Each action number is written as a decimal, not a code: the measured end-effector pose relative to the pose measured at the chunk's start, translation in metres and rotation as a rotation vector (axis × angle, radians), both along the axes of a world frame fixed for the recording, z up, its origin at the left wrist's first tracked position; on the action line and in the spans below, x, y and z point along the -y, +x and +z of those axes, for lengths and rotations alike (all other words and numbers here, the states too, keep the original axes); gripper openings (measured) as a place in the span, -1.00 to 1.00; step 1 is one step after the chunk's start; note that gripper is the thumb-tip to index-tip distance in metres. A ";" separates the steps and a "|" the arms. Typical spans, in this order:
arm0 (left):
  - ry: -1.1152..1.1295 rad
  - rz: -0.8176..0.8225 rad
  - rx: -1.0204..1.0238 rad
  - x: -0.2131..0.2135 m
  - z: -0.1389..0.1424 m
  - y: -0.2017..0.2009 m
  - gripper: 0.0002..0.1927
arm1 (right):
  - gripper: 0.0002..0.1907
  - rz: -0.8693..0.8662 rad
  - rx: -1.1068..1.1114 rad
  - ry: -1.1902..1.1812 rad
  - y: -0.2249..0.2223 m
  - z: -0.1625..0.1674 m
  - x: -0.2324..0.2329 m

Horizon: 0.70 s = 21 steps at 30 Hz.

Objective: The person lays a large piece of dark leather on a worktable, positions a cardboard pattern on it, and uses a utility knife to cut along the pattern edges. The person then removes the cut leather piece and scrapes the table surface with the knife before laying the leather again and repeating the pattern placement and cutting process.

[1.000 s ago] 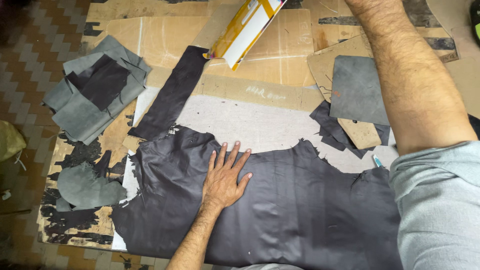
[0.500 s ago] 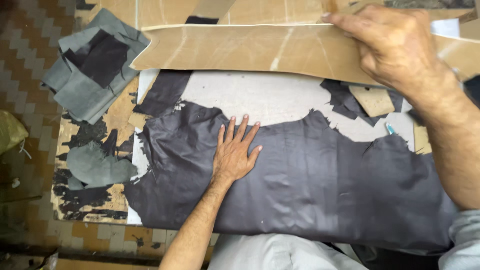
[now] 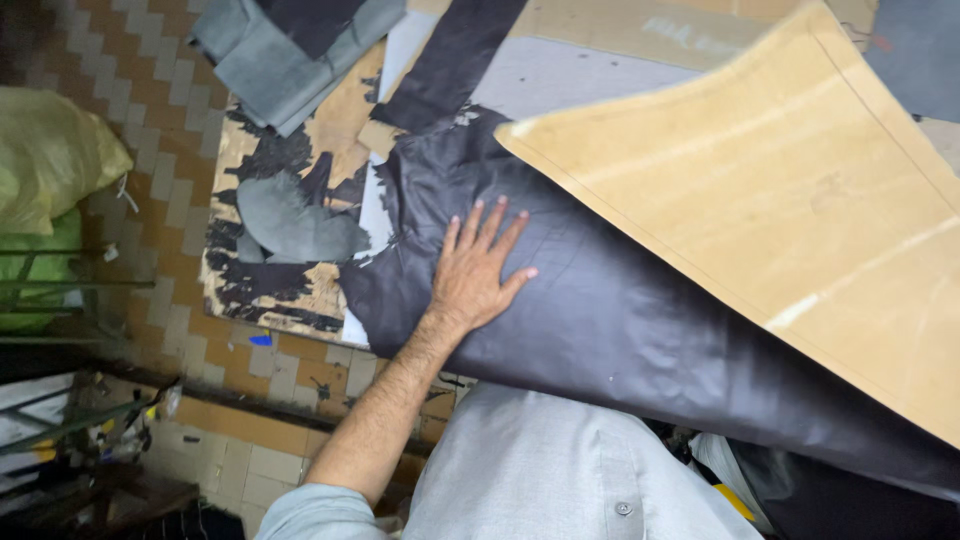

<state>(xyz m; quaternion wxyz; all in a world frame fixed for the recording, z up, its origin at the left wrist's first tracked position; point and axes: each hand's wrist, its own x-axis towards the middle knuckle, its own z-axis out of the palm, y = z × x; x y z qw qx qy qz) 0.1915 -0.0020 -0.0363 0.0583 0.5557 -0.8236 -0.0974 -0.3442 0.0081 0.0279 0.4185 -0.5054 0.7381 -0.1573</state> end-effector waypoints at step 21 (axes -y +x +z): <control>-0.200 0.616 -0.320 0.048 0.005 0.120 -0.26 | -0.53 0.002 0.122 0.243 0.034 -0.088 -0.036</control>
